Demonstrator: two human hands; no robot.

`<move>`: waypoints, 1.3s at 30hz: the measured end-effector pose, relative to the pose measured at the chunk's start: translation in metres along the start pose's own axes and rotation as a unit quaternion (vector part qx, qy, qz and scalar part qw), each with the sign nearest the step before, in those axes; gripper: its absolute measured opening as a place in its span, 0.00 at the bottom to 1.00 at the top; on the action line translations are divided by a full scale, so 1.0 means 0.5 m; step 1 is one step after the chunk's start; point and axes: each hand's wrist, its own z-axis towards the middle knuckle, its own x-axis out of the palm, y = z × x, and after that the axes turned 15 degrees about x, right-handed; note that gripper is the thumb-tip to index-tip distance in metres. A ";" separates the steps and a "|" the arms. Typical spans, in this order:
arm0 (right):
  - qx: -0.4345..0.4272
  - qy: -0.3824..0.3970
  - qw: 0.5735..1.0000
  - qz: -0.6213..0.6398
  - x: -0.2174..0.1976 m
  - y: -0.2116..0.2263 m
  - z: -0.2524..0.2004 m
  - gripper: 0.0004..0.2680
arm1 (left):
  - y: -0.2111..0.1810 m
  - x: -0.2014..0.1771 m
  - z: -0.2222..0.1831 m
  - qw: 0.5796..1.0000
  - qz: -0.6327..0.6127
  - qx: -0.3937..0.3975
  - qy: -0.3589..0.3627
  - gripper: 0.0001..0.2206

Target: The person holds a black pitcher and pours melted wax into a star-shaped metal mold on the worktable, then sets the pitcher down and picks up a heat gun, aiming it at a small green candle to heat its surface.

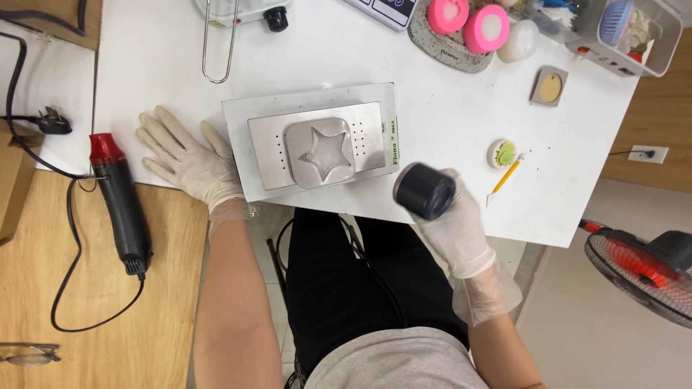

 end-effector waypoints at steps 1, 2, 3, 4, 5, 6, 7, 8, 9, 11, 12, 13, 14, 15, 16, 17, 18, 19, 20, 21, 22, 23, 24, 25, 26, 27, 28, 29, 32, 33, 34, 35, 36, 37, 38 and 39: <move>0.004 -0.001 1.000 0.004 -0.002 0.003 0.005 0.15 | 0.004 -0.002 0.004 1.000 0.003 0.004 0.001 0.32; 0.000 -0.022 1.000 -0.001 -0.009 0.006 0.013 0.14 | 0.000 0.003 0.008 1.000 0.000 -0.008 0.008 0.32; -0.004 -0.043 0.999 -0.005 -0.015 0.009 0.022 0.14 | -0.002 0.007 0.013 1.000 -0.003 -0.021 0.015 0.31; 0.000 -0.042 0.999 -0.008 -0.018 0.012 0.022 0.14 | -0.006 0.008 0.009 1.000 -0.004 -0.021 0.020 0.31; 0.005 -0.026 1.000 0.004 -0.019 0.017 0.021 0.13 | -0.007 0.009 0.007 0.999 0.004 -0.028 0.020 0.31; 0.006 -0.009 1.000 0.020 -0.013 0.022 0.028 0.12 | -0.005 0.009 0.013 0.999 0.013 -0.034 0.014 0.30; 0.006 -0.009 1.000 0.020 -0.004 0.033 0.025 0.12 | -0.012 0.016 0.022 0.999 0.014 -0.034 0.014 0.30; -0.008 -0.021 1.000 0.004 0.006 0.043 0.013 0.12 | -0.009 0.018 0.016 0.999 0.016 -0.038 0.010 0.30; -0.023 -0.033 0.999 -0.011 0.016 0.054 0.000 0.12 | -0.005 0.020 0.010 0.999 0.019 -0.041 0.006 0.30; -0.006 0.001 1.000 0.005 0.034 0.088 -0.011 0.13 | 0.004 0.021 0.019 0.999 0.028 -0.040 -0.001 0.30; 0.012 0.030 0.999 0.015 0.038 0.106 -0.016 0.13 | 0.000 0.024 0.023 0.999 0.030 -0.037 -0.007 0.30; 0.014 0.029 0.999 0.015 0.045 0.109 -0.016 0.13 | -0.001 0.023 0.030 0.999 0.030 -0.035 -0.005 0.30; -0.055 0.049 0.997 -0.005 0.050 0.110 -0.021 0.13 | -0.001 0.022 0.028 0.999 0.034 -0.036 0.002 0.30; -0.124 0.069 0.990 -0.026 0.056 0.111 -0.026 0.13 | -0.001 0.021 0.027 0.999 0.037 -0.037 0.010 0.30; -0.122 0.069 0.990 -0.027 0.066 0.108 -0.025 0.13 | 0.000 0.027 0.025 0.999 0.036 -0.036 0.012 0.30; -0.065 0.045 0.997 -0.007 0.076 0.106 -0.024 0.13 | 0.001 0.032 0.022 0.999 0.040 -0.034 0.011 0.30; -0.010 0.020 1.000 0.016 0.089 0.104 -0.020 0.13 | 0.004 0.037 0.027 0.998 0.044 -0.032 0.007 0.30; -0.010 0.019 1.000 0.017 0.102 0.111 -0.021 0.13 | 0.008 0.037 0.035 0.999 0.045 -0.030 0.006 0.30; 0.007 0.004 1.000 0.010 0.108 0.116 -0.027 0.13 | 0.008 0.040 0.034 0.998 0.048 -0.028 0.007 0.31; 0.025 -0.012 1.000 0.003 0.113 0.120 -0.034 0.12 | 0.007 0.043 0.031 0.998 0.052 -0.026 0.007 0.31; 0.027 -0.012 1.000 0.002 0.118 0.122 -0.039 0.12 | 0.006 0.038 0.031 0.998 0.052 -0.025 0.010 0.31; -0.052 0.030 0.998 -0.015 0.123 0.124 -0.045 0.12 | 0.005 0.032 0.030 0.998 0.049 -0.026 0.012 0.31; -0.132 0.072 0.988 -0.030 0.129 0.127 -0.050 0.13 | 0.005 0.026 0.031 0.998 0.046 -0.027 0.013 0.31; -0.131 0.072 0.988 -0.031 0.131 0.126 -0.049 0.13 | 0.005 0.027 0.032 0.998 0.046 -0.027 0.015 0.31; -0.127 0.076 0.989 -0.027 0.133 0.124 -0.049 0.12 | 0.005 0.027 0.034 0.999 0.041 -0.029 0.014 0.31; -0.123 0.080 0.989 -0.024 0.134 0.123 -0.049 0.12 | 0.005 0.027 0.035 0.999 0.037 -0.031 0.012 0.31; -0.121 0.079 0.989 -0.025 0.130 0.120 -0.047 0.12 | 0.006 0.027 0.032 0.999 0.036 -0.030 0.015 0.31; -0.072 0.076 0.995 0.005 0.126 0.116 -0.046 0.12 | 0.006 0.026 0.029 0.999 0.036 -0.031 0.017 0.31; 0.016 0.007 1.000 -0.001 0.119 0.120 -0.041 0.13 | 0.006 0.030 0.034 0.999 0.038 -0.031 0.014 0.31; 0.058 -0.055 0.996 -0.038 0.117 0.122 -0.043 0.13 | 0.007 0.032 0.033 0.999 0.042 -0.030 0.013 0.31; 0.059 -0.054 0.996 -0.040 0.117 0.115 -0.054 0.13 | 0.006 0.033 0.027 0.999 0.041 -0.032 0.015 0.31; 0.056 -0.017 0.998 -0.032 0.116 0.107 -0.065 0.13 | 0.005 0.034 0.021 0.998 0.044 -0.030 0.016 0.31; 0.049 0.020 0.998 -0.019 0.122 0.102 -0.069 0.13 | 0.006 0.034 0.026 0.998 0.048 -0.029 0.012 0.31; 0.045 0.021 0.999 -0.018 0.127 0.105 -0.070 0.13 | 0.010 0.034 0.032 0.998 0.049 -0.031 0.009 0.31; -0.057 0.044 0.997 -0.021 0.128 0.106 -0.074 0.12 | 0.011 0.037 0.032 0.998 0.053 -0.029 0.010 0.30; -0.157 0.068 0.985 -0.025 0.129 0.106 -0.077 0.12 | 0.010 0.040 0.032 0.998 0.058 -0.027 0.012 0.30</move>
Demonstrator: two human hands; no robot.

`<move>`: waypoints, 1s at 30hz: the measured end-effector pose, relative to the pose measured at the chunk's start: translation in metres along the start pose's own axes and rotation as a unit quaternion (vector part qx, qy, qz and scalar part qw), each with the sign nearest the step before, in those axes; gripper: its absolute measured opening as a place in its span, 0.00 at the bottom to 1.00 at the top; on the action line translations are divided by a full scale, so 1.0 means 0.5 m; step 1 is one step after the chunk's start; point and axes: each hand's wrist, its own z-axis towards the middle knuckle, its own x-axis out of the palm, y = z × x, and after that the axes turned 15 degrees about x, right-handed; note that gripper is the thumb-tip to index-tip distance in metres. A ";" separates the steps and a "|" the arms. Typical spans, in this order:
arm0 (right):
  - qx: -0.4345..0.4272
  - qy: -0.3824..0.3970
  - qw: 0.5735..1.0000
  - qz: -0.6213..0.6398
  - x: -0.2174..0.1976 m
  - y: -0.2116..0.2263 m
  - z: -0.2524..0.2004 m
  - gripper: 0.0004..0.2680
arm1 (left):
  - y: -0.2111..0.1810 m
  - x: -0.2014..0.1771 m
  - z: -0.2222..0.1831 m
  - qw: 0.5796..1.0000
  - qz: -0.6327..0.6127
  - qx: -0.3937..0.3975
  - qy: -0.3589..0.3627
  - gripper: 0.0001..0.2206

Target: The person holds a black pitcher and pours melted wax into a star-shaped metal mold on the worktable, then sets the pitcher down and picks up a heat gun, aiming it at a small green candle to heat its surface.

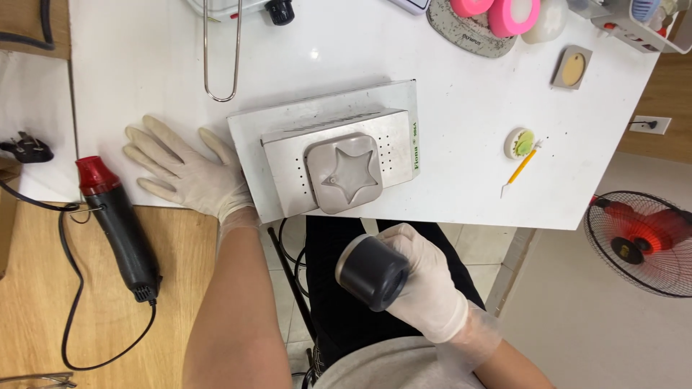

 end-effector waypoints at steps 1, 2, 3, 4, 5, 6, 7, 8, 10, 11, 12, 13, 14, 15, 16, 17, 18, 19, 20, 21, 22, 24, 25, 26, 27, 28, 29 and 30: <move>0.000 0.001 1.000 0.000 -0.003 -0.002 0.001 0.12 | -0.001 0.000 -0.003 1.000 0.000 -0.001 0.000 0.30; 0.033 0.009 0.999 -0.005 -0.007 -0.003 0.002 0.11 | -0.003 0.000 -0.006 1.000 0.003 -0.001 0.002 0.31; 0.063 0.017 0.998 -0.008 -0.007 -0.007 0.009 0.10 | -0.003 0.000 -0.002 1.000 0.007 -0.001 0.000 0.31; 0.060 0.018 0.998 -0.006 -0.011 -0.002 0.021 0.10 | -0.005 -0.001 0.007 1.000 0.009 -0.003 -0.002 0.31; 0.078 -0.029 0.997 -0.001 -0.017 0.004 0.024 0.11 | -0.004 -0.002 0.005 1.000 0.008 -0.004 0.002 0.31; 0.095 -0.076 0.993 0.004 -0.023 0.009 0.026 0.12 | -0.004 -0.002 0.002 1.000 0.007 -0.006 0.006 0.31; 0.099 -0.073 0.992 0.005 -0.020 0.013 0.024 0.12 | -0.002 0.001 -0.001 1.000 0.011 -0.006 0.010 0.31; 0.168 -0.086 0.982 0.028 -0.019 0.016 0.022 0.12 | -0.001 0.002 -0.004 1.000 0.011 -0.008 0.009 0.31; 0.240 -0.103 0.964 0.053 -0.014 0.025 0.013 0.13 | 0.004 0.009 -0.005 1.000 0.012 -0.004 0.009 0.31; 0.148 -0.053 0.986 0.063 -0.014 0.028 0.009 0.13 | 0.004 0.014 -0.003 1.000 0.016 -0.004 0.012 0.31; 0.055 -0.002 0.996 0.072 -0.015 0.032 0.004 0.13 | 0.003 0.019 -0.001 1.000 0.020 -0.005 0.015 0.31; 0.052 -0.006 0.996 0.073 -0.015 0.027 0.008 0.13 | -0.001 0.015 0.005 1.000 0.018 -0.002 0.011 0.31; 0.028 0.008 0.998 0.048 -0.014 0.023 0.011 0.12 | -0.004 0.013 0.010 1.000 0.020 -0.005 0.016 0.31; 0.007 0.026 0.999 0.022 -0.013 0.019 0.008 0.12 | -0.004 0.010 0.007 0.999 0.023 -0.010 0.025 0.31; 0.009 0.025 0.999 0.022 -0.019 0.011 0.021 0.12 | -0.012 0.006 0.010 0.999 0.023 -0.008 0.025 0.31; 0.049 -0.001 0.999 0.003 -0.025 0.005 0.026 0.12 | -0.013 0.001 0.004 1.000 0.013 -0.013 0.024 0.31; 0.088 -0.026 0.996 -0.016 -0.029 -0.001 0.031 0.12 | -0.012 -0.005 -0.002 1.000 0.003 -0.018 0.022 0.31; 0.090 -0.025 0.995 -0.015 -0.032 -0.005 0.034 0.12 | -0.008 0.001 -0.008 1.000 0.005 -0.017 0.024 0.31; 0.160 -0.055 0.986 0.005 -0.036 -0.007 0.037 0.11 | -0.004 0.005 -0.012 1.000 0.002 -0.014 0.017 0.30; 0.223 -0.085 0.971 0.027 -0.040 -0.009 0.049 0.11 | -0.004 0.009 -0.006 1.000 -0.003 -0.013 0.006 0.30; 0.219 -0.086 0.972 0.028 -0.038 -0.004 0.054 0.11 | -0.006 0.007 0.000 1.000 -0.004 -0.014 0.001 0.30; 0.248 -0.117 0.959 0.075 -0.031 0.007 0.058 0.13 | -0.002 0.005 0.005 1.000 0.006 -0.011 0.007 0.31; 0.248 -0.116 0.959 0.074 -0.026 0.010 0.053 0.13 | -0.006 0.006 0.006 1.000 0.005 -0.012 0.007 0.31; 0.177 -0.077 0.980 0.043 -0.021 0.013 0.047 0.13 | -0.010 0.007 0.007 1.000 0.001 -0.012 0.007 0.31; 0.108 -0.033 0.994 0.014 -0.014 0.018 0.038 0.13 | -0.007 0.005 0.002 1.000 0.001 -0.014 0.011 0.31; 0.110 -0.029 0.993 0.014 -0.011 0.022 0.035 0.13 | 0.002 0.004 -0.007 1.000 0.003 -0.016 0.014 0.31; 0.099 -0.018 0.995 0.015 -0.009 0.026 0.035 0.12 | 0.004 0.005 -0.011 1.000 0.004 -0.011 0.016 0.31; 0.089 -0.006 0.996 0.015 -0.008 0.031 0.036 0.12 | 0.007 0.005 -0.014 1.000 0.004 -0.007 0.018 0.31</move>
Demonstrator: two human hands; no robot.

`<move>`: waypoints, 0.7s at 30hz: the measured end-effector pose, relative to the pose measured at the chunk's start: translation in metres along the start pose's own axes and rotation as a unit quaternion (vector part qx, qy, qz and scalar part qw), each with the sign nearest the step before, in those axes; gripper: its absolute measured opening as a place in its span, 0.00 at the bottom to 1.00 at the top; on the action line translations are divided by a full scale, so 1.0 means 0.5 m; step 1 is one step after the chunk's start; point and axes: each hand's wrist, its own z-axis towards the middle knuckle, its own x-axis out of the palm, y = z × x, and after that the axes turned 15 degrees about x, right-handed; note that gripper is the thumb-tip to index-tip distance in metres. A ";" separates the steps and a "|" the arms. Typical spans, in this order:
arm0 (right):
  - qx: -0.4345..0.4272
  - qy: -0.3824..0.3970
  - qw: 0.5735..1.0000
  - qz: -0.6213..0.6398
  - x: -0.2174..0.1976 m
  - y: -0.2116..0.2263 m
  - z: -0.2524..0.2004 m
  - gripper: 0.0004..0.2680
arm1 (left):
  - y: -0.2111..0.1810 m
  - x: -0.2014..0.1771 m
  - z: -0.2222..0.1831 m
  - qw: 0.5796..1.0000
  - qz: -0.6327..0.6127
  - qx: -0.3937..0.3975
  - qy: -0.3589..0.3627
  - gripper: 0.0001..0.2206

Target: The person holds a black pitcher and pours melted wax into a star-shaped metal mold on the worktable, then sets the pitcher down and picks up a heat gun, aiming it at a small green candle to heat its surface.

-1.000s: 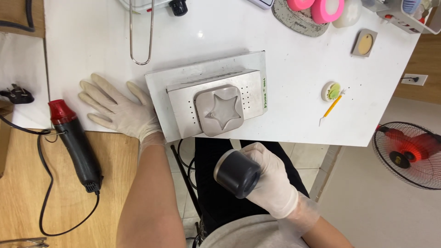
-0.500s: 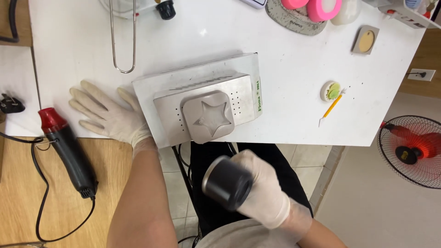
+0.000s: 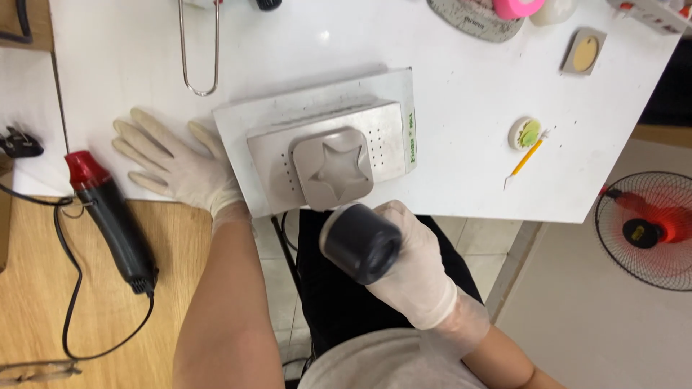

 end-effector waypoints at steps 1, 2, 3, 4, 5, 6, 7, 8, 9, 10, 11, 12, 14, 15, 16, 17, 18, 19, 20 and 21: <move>-0.008 -0.002 1.000 -0.001 -0.005 -0.001 0.014 0.12 | -0.006 0.002 0.014 1.000 -0.003 -0.002 -0.007 0.31; 0.015 -0.019 1.000 0.003 -0.010 -0.001 0.028 0.12 | -0.012 0.004 0.029 1.000 -0.002 0.001 -0.011 0.31; 0.047 -0.027 0.998 0.008 -0.014 -0.001 0.027 0.12 | -0.005 0.003 0.023 1.000 0.006 0.003 -0.005 0.31; 0.048 -0.021 0.999 0.007 -0.017 0.007 0.033 0.12 | -0.003 -0.004 0.018 1.000 0.009 -0.001 -0.002 0.31; 0.093 -0.081 0.992 -0.009 -0.022 0.014 0.037 0.12 | -0.006 -0.009 0.012 1.000 0.002 -0.002 0.000 0.31; 0.137 -0.139 0.980 -0.026 -0.028 0.022 0.041 0.13 | -0.009 -0.015 0.006 1.000 -0.005 -0.004 0.003 0.31; 0.131 -0.139 0.981 -0.026 -0.024 0.019 0.039 0.13 | -0.011 -0.013 0.011 1.000 -0.007 -0.008 -0.002 0.31; 0.113 -0.122 0.986 -0.019 -0.021 0.015 0.037 0.13 | -0.013 -0.011 0.017 1.000 -0.011 -0.007 -0.007 0.31; 0.096 -0.103 0.990 -0.011 -0.018 0.010 0.032 0.14 | -0.012 -0.008 0.017 1.000 -0.013 -0.007 -0.011 0.31; 0.091 -0.101 0.991 -0.012 -0.008 0.007 0.029 0.14 | -0.012 -0.009 0.025 1.000 -0.013 -0.012 -0.014 0.31; 0.067 -0.055 0.996 -0.034 0.001 0.003 0.014 0.12 | -0.009 -0.009 0.019 1.000 -0.010 -0.007 -0.014 0.31; 0.042 -0.009 0.998 -0.056 0.008 -0.002 -0.002 0.11 | -0.008 -0.009 0.013 1.000 -0.007 -0.003 -0.014 0.31; -0.012 0.011 0.999 -0.041 0.017 -0.004 -0.008 0.12 | -0.007 -0.004 0.003 1.000 -0.011 -0.003 -0.016 0.31; -0.070 0.029 0.997 -0.021 0.024 -0.003 -0.005 0.12 | -0.007 -0.003 0.009 1.000 -0.014 -0.001 -0.024 0.31; -0.073 0.029 0.997 -0.021 0.019 -0.001 0.002 0.12 | -0.008 -0.004 0.016 1.000 -0.014 -0.002 -0.027 0.31; -0.058 0.010 0.997 -0.046 0.013 0.001 0.002 0.13 | -0.006 -0.006 0.015 1.000 -0.015 -0.002 -0.027 0.31; -0.042 -0.008 0.997 -0.071 0.007 0.002 0.002 0.13 | -0.004 -0.006 0.013 1.000 -0.015 -0.001 -0.027 0.31; -0.042 -0.009 0.996 -0.073 0.000 -0.002 0.009 0.13 | -0.005 -0.005 0.011 0.999 -0.017 -0.001 -0.027 0.31; 0.030 -0.023 0.998 -0.050 -0.008 -0.005 0.016 0.12 | -0.006 -0.003 0.010 1.000 -0.017 -0.001 -0.024 0.31; 0.099 -0.035 0.994 -0.027 -0.015 -0.008 0.027 0.11 | -0.006 -0.001 0.013 1.000 -0.016 -0.002 -0.025 0.32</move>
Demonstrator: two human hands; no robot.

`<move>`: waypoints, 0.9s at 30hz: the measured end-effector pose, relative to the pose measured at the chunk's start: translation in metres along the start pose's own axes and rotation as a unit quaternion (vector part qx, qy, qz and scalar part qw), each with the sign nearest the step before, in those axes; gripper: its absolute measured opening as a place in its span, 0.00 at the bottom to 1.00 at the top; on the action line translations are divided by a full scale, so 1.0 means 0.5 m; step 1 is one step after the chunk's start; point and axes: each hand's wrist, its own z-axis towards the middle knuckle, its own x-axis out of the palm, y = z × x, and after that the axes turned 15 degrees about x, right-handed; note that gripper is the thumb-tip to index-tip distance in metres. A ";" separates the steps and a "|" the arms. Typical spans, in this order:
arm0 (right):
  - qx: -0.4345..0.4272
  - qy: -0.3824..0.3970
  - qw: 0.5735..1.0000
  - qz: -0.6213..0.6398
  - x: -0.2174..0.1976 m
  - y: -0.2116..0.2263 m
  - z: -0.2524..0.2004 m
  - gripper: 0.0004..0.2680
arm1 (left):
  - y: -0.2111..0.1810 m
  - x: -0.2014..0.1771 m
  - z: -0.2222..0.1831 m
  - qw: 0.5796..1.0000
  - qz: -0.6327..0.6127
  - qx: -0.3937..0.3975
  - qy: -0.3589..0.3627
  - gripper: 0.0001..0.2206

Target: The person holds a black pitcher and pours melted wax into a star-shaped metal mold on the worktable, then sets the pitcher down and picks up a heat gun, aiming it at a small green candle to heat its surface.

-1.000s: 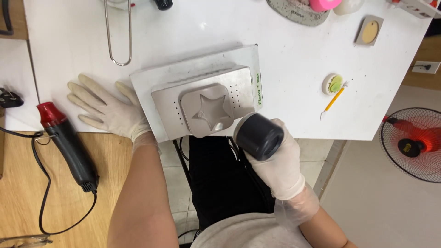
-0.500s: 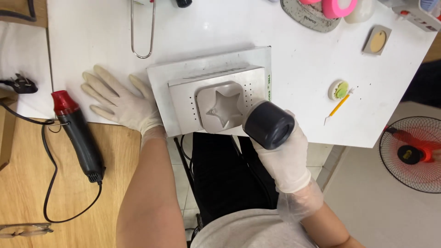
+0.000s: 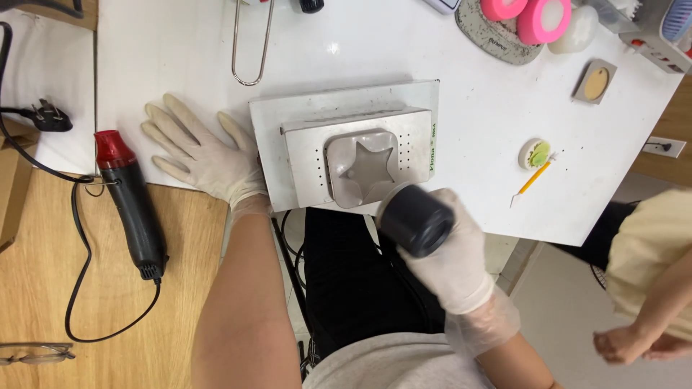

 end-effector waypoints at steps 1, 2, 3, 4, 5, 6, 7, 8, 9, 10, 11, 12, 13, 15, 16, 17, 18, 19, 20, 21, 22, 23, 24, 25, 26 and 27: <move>-0.003 -0.001 1.000 -0.001 -0.005 -0.002 0.009 0.11 | 0.000 0.002 0.007 1.000 -0.002 -0.002 -0.002 0.32; -0.009 -0.042 0.999 -0.002 -0.012 -0.005 0.013 0.12 | 0.003 0.005 0.005 1.000 0.002 0.000 0.001 0.32; -0.015 -0.083 0.996 -0.003 -0.018 -0.009 0.018 0.13 | 0.006 0.008 0.002 1.000 0.007 0.001 0.004 0.32; -0.018 -0.077 0.997 -0.004 -0.017 -0.015 0.016 0.13 | 0.006 0.003 0.001 1.000 0.009 -0.004 0.005 0.32; -0.022 -0.032 0.998 0.039 -0.017 -0.022 0.015 0.13 | 0.006 -0.001 0.001 1.000 0.003 -0.006 0.008 0.32; -0.025 0.011 0.996 0.083 -0.015 -0.028 0.013 0.12 | 0.005 -0.005 0.004 1.000 -0.003 -0.004 0.011 0.32; -0.026 0.015 0.996 0.084 -0.008 -0.028 0.006 0.12 | 0.010 -0.003 0.003 1.000 0.000 -0.007 0.011 0.32; -0.079 0.012 0.996 0.027 -0.004 -0.029 -0.002 0.12 | 0.009 0.000 0.002 1.000 -0.005 -0.005 0.011 0.32; -0.131 0.009 0.991 -0.031 -0.001 -0.030 -0.010 0.13 | 0.006 0.004 0.001 1.000 -0.010 -0.004 0.011 0.32; -0.130 0.008 0.991 -0.031 0.009 -0.044 -0.013 0.13 | 0.007 0.006 0.001 1.000 -0.010 -0.003 0.012 0.32; 0.026 0.190 0.948 0.253 0.019 -0.059 -0.016 0.10 | 0.007 0.008 0.001 1.000 -0.006 -0.002 0.010 0.32; 0.180 0.343 0.773 0.503 0.030 -0.073 -0.018 0.14 | 0.008 0.009 0.002 1.000 -0.002 -0.001 0.007 0.31; 0.180 0.342 0.773 0.503 0.029 -0.052 -0.020 0.14 | 0.007 0.008 0.004 1.000 -0.002 0.000 0.007 0.31; -0.264 0.125 0.956 -0.027 0.025 -0.011 -0.027 0.12 | 0.008 0.007 0.004 1.000 0.001 -0.003 0.011 0.32; -0.262 0.125 0.956 -0.028 0.023 -0.014 -0.023 0.12 | 0.007 0.007 0.003 1.000 0.000 -0.002 0.013 0.32; -0.213 0.085 0.973 -0.014 0.021 -0.016 -0.019 0.11 | 0.006 0.007 0.001 1.000 0.001 -0.001 0.012 0.32; -0.164 0.045 0.985 0.001 0.020 -0.018 -0.014 0.11 | 0.006 0.006 0.001 1.000 0.002 -0.001 0.010 0.32; -0.164 0.045 0.985 0.000 0.015 -0.017 -0.004 0.11 | 0.007 0.004 0.000 1.000 0.002 -0.001 0.010 0.32; -0.129 -0.003 0.992 0.006 0.012 -0.015 0.006 0.12 | 0.010 0.002 0.002 1.000 0.004 0.000 0.012 0.32; -0.093 -0.051 0.994 0.011 0.009 -0.014 0.016 0.13 | 0.012 0.000 0.005 1.000 0.005 0.000 0.013 0.32; -0.091 -0.055 0.994 0.009 -0.004 -0.027 0.039 0.13 | 0.008 0.003 0.004 1.000 0.001 0.002 0.015 0.32; -0.079 -0.103 0.991 -0.016 -0.017 -0.040 0.062 0.11 | 0.005 0.005 0.003 1.000 0.001 0.002 0.017 0.32; -0.068 -0.149 0.986 -0.041 -0.028 -0.052 0.085 0.10 | 0.006 0.007 0.002 1.000 0.002 0.001 0.019 0.32; -0.068 -0.150 0.985 -0.041 -0.038 -0.063 0.093 0.10 | 0.004 0.008 0.002 1.000 0.001 0.002 0.020 0.32; -0.020 -0.148 0.989 0.017 -0.045 -0.072 0.103 0.10 | 0.005 0.008 0.004 1.000 0.001 0.002 0.017 0.32; 0.029 -0.145 0.986 0.075 -0.052 -0.082 0.114 0.10 | 0.006 0.008 0.005 1.000 0.002 0.001 0.014 0.32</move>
